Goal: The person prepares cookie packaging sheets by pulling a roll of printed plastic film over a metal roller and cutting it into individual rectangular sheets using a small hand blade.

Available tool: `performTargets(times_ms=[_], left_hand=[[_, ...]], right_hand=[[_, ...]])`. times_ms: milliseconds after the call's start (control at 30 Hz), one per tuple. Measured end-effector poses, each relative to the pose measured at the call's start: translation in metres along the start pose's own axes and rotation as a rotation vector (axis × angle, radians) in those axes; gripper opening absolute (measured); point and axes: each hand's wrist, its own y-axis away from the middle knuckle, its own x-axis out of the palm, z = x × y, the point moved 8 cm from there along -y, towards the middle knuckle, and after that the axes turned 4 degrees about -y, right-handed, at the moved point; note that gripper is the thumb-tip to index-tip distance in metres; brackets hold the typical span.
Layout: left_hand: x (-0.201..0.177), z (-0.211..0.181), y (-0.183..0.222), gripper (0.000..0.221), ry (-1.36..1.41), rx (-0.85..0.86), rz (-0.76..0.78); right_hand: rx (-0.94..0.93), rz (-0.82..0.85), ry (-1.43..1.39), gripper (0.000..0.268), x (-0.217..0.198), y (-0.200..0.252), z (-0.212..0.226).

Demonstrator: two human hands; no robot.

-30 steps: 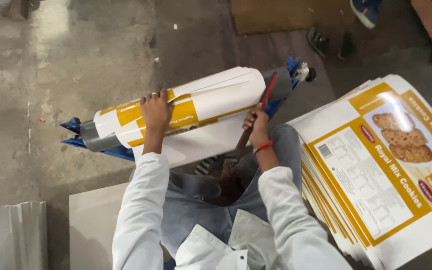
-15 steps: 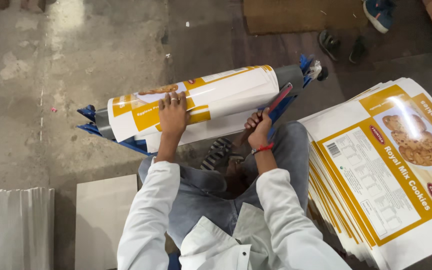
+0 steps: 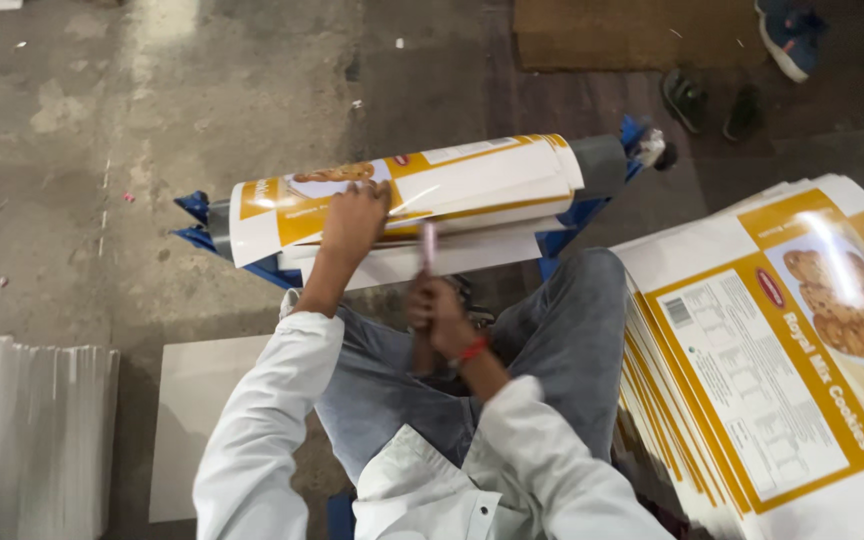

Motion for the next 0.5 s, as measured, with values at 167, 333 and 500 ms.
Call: performTargets(times_ms=[167,333,500], left_hand=[[-0.025,-0.029,0.02,0.038,-0.36,0.058,-0.321],[0.009,0.003,-0.017,0.019,-0.079,0.06,-0.098],[0.027,-0.009,-0.022,0.021,-0.141,0.081,-0.099]], right_hand=[[0.124,0.272,-0.023,0.042,-0.024,0.035,0.08],[0.072,0.025,1.01,0.051,-0.061,0.073,0.089],[-0.161,0.548,2.023,0.031,-0.087,0.21,0.003]])
